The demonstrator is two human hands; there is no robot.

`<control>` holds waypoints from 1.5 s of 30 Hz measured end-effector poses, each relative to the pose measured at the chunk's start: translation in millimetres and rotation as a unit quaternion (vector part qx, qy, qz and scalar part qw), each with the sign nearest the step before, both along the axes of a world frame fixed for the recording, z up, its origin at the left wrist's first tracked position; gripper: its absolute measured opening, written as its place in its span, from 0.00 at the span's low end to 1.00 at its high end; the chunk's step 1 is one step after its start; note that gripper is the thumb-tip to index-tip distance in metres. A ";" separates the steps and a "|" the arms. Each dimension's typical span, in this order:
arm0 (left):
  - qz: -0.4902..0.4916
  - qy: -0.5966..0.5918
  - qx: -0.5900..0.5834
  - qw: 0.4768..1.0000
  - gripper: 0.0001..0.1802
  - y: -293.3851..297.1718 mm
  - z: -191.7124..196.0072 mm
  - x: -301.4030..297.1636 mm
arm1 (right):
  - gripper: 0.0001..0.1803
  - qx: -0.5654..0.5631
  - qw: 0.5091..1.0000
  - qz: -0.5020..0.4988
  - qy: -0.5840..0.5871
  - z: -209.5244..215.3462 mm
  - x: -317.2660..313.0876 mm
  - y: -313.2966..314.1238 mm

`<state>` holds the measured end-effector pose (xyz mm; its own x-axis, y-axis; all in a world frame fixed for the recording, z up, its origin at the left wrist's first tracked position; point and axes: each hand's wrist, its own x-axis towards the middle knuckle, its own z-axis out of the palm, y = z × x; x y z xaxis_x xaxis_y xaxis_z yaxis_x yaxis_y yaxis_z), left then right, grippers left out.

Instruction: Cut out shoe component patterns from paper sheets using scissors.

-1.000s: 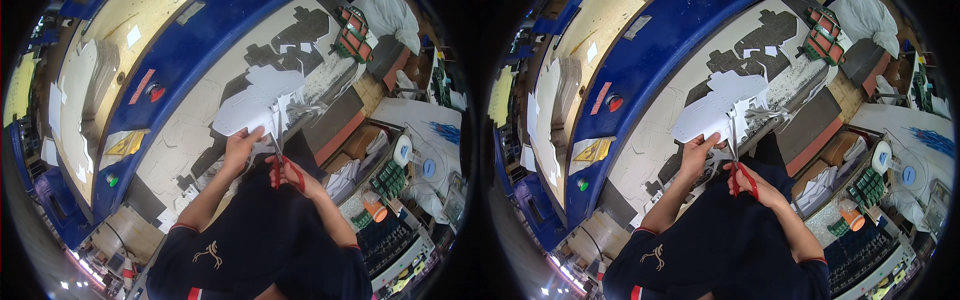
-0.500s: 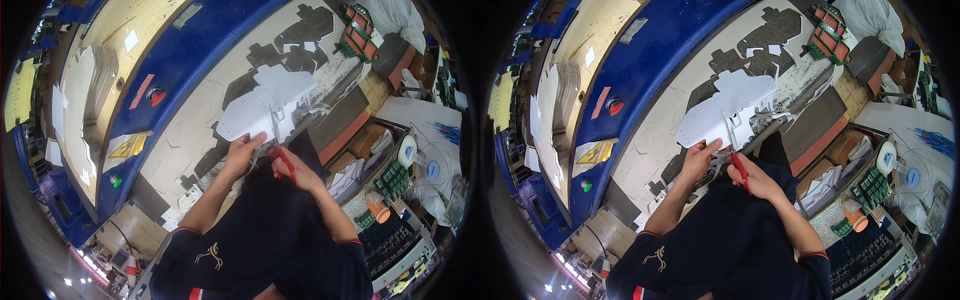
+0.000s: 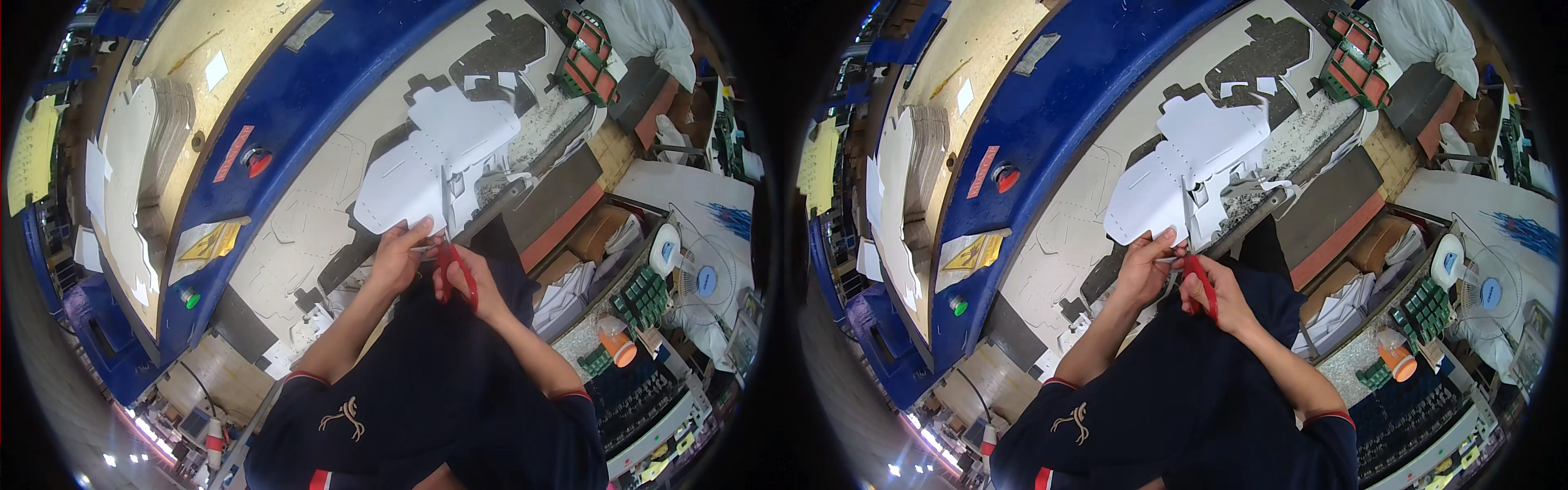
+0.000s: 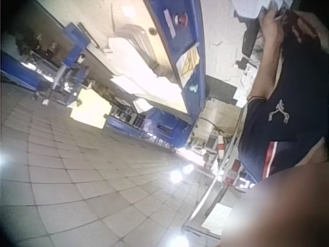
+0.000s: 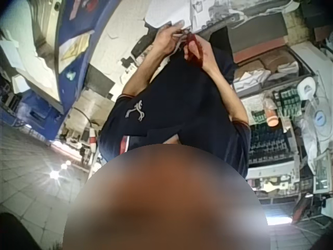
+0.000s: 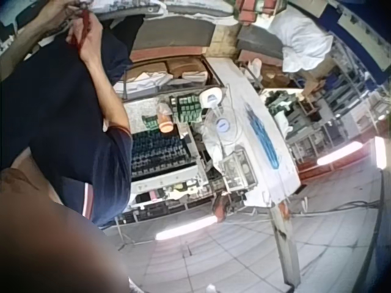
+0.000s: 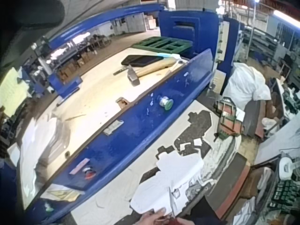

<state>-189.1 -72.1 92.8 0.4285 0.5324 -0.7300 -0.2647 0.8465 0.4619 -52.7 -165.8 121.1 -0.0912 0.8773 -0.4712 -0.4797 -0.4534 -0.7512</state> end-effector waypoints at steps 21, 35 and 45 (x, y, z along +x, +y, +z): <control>-0.068 -0.046 0.054 0.995 0.27 65.9 -28.0 -33.6 | 0.35 0.007 0.989 -0.074 0.126 -20.0 17.4 -2.8; 0.035 -0.170 -0.079 0.982 0.26 28.3 -65.5 -36.5 | 0.39 0.045 0.999 -0.019 -0.007 2.9 8.6 13.2; 0.042 -0.216 -0.026 0.975 0.25 17.5 -59.3 -24.7 | 0.36 0.063 0.997 -0.040 0.013 14.6 10.4 13.1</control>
